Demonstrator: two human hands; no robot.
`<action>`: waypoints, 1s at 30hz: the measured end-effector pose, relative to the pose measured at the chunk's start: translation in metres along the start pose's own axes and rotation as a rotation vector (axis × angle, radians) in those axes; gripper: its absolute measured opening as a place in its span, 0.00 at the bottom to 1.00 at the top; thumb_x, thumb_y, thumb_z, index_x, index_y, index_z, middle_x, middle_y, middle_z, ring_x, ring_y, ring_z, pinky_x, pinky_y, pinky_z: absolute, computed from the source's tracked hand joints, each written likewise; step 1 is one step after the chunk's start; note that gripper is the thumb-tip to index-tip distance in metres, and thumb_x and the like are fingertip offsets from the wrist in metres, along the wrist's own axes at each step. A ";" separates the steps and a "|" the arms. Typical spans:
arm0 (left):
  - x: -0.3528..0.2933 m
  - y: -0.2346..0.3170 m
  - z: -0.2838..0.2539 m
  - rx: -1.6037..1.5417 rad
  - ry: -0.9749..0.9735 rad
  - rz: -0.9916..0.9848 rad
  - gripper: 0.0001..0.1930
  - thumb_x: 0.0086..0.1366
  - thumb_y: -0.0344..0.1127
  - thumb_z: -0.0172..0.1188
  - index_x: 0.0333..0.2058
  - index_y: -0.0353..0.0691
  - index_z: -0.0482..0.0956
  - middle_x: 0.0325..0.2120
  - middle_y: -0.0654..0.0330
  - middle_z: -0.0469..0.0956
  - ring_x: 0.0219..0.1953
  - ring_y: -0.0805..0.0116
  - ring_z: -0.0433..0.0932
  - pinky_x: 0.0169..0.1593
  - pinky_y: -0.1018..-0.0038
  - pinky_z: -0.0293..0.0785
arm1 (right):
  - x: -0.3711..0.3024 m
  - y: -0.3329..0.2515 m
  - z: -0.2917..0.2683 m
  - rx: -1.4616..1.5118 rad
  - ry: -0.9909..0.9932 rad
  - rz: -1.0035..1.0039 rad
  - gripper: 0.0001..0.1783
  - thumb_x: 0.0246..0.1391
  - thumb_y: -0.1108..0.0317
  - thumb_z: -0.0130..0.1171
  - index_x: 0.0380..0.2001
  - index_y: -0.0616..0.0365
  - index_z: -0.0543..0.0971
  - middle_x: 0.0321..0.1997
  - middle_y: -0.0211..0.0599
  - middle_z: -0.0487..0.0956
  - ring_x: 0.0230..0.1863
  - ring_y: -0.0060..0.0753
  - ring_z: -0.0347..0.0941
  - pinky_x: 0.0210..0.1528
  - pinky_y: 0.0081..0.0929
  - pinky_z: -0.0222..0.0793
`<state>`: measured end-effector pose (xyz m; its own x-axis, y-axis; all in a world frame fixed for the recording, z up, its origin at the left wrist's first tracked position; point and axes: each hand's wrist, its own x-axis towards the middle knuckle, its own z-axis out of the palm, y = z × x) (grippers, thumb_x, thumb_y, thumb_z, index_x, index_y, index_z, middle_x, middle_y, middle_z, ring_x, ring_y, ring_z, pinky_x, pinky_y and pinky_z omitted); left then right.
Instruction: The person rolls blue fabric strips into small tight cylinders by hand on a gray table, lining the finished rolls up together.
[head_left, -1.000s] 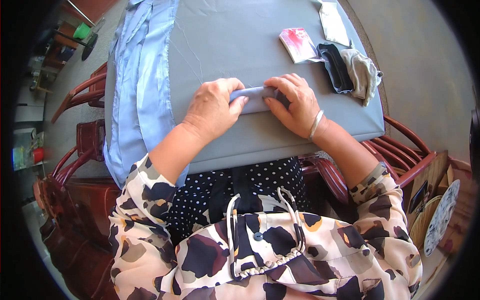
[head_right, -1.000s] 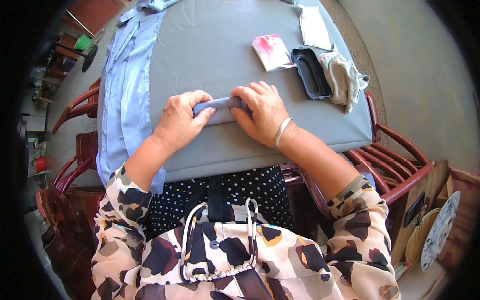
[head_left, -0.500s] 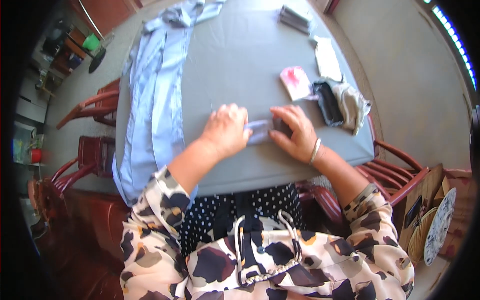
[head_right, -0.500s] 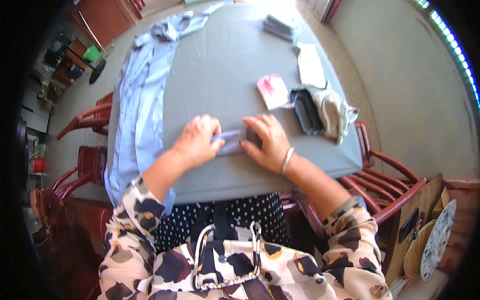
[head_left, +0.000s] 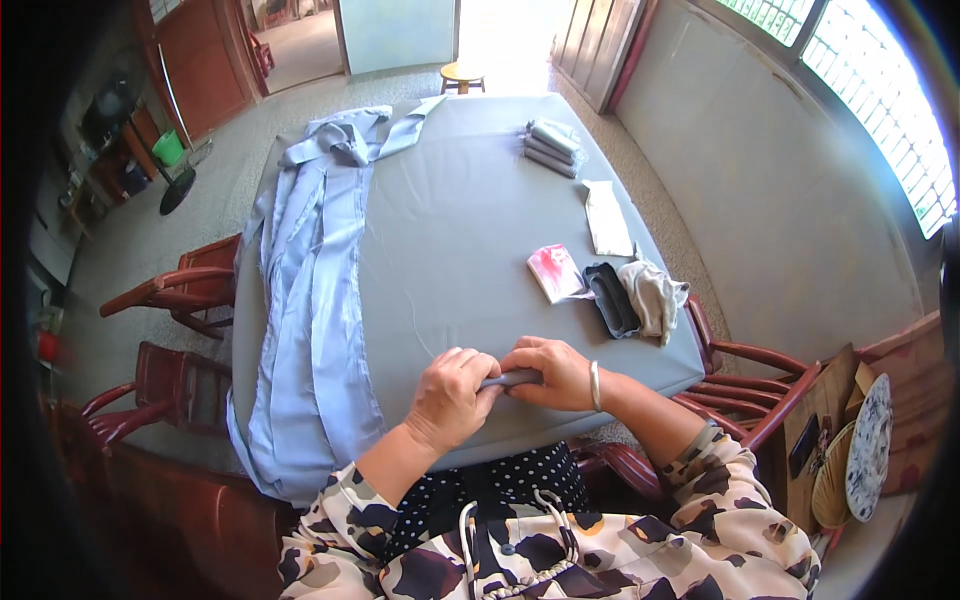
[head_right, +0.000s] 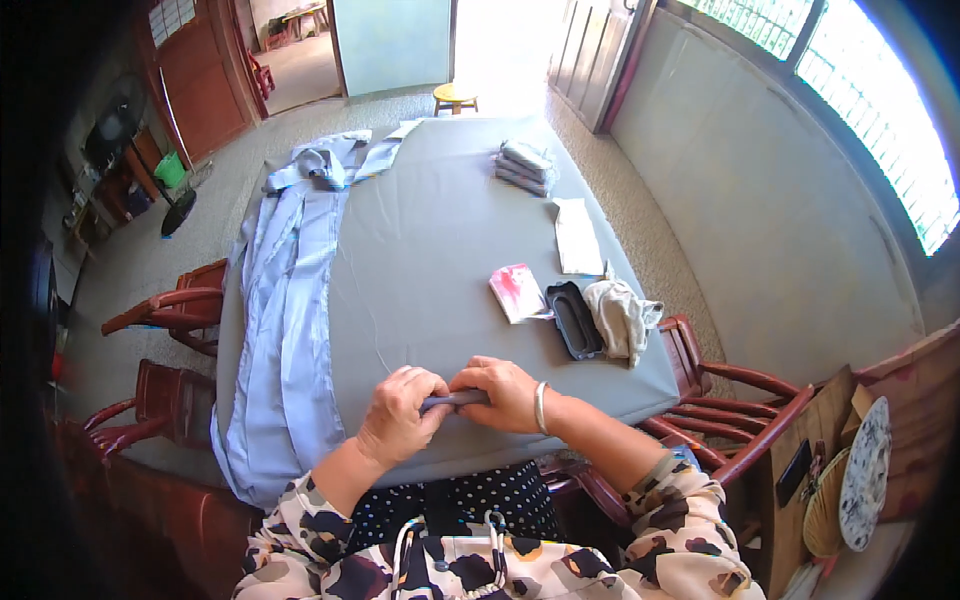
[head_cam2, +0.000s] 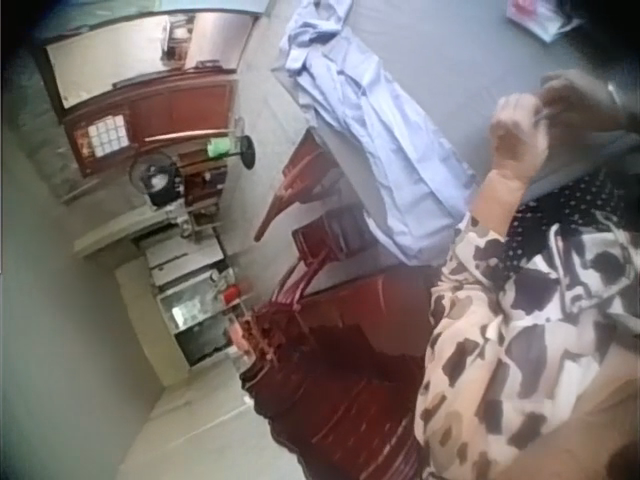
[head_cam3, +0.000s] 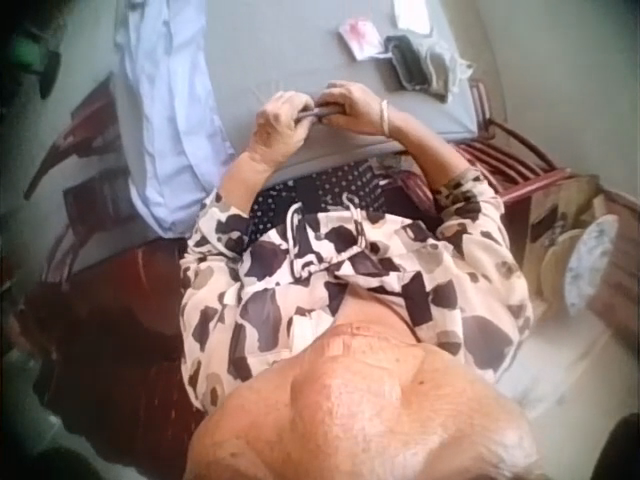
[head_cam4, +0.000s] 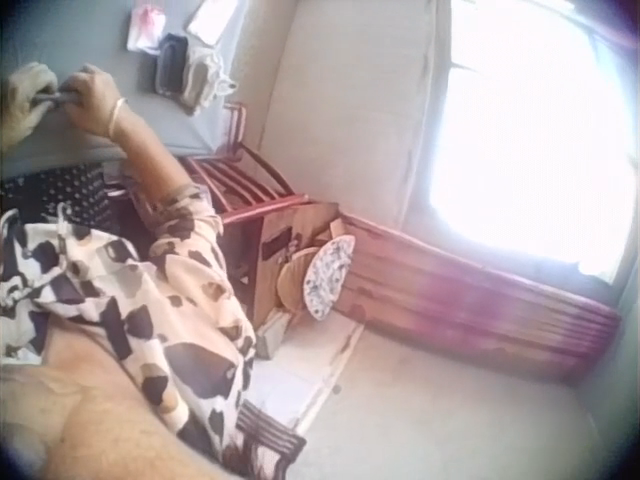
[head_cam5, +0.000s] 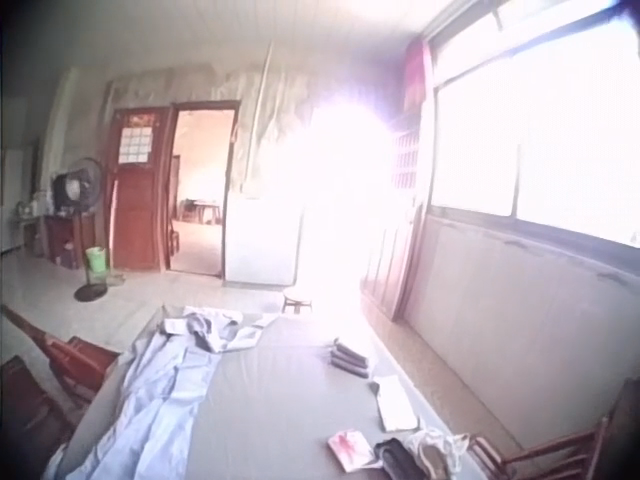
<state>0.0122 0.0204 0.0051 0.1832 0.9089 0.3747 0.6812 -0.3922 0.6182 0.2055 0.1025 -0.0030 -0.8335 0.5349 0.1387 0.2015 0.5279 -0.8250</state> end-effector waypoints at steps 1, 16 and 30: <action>-0.001 -0.001 0.001 0.001 0.008 0.010 0.10 0.49 0.25 0.68 0.30 0.38 0.76 0.28 0.54 0.78 0.33 0.50 0.77 0.39 0.60 0.73 | 0.003 -0.004 -0.004 -0.011 0.003 -0.005 0.13 0.47 0.70 0.64 0.39 0.58 0.81 0.33 0.43 0.77 0.38 0.48 0.74 0.41 0.39 0.72; -0.027 -0.015 0.027 -0.005 0.139 -0.098 0.27 0.50 0.25 0.64 0.51 0.34 0.69 0.40 0.50 0.76 0.45 0.51 0.75 0.52 0.62 0.71 | 0.101 0.102 -0.151 0.504 0.617 0.336 0.09 0.55 0.70 0.66 0.38 0.63 0.84 0.28 0.29 0.81 0.24 0.17 0.72 0.24 0.18 0.68; -0.018 -0.017 0.019 -0.086 0.146 -0.170 0.27 0.47 0.25 0.64 0.50 0.34 0.74 0.51 0.46 0.72 0.57 0.45 0.70 0.65 0.52 0.57 | 0.214 0.175 -0.236 0.530 1.174 0.533 0.08 0.54 0.67 0.67 0.38 0.54 0.84 0.31 0.30 0.81 0.29 0.24 0.74 0.23 0.25 0.65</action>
<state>0.0108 0.0134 -0.0251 -0.0376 0.9352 0.3521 0.6294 -0.2515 0.7352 0.1836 0.4654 0.0113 0.2482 0.9637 -0.0986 -0.0823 -0.0804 -0.9934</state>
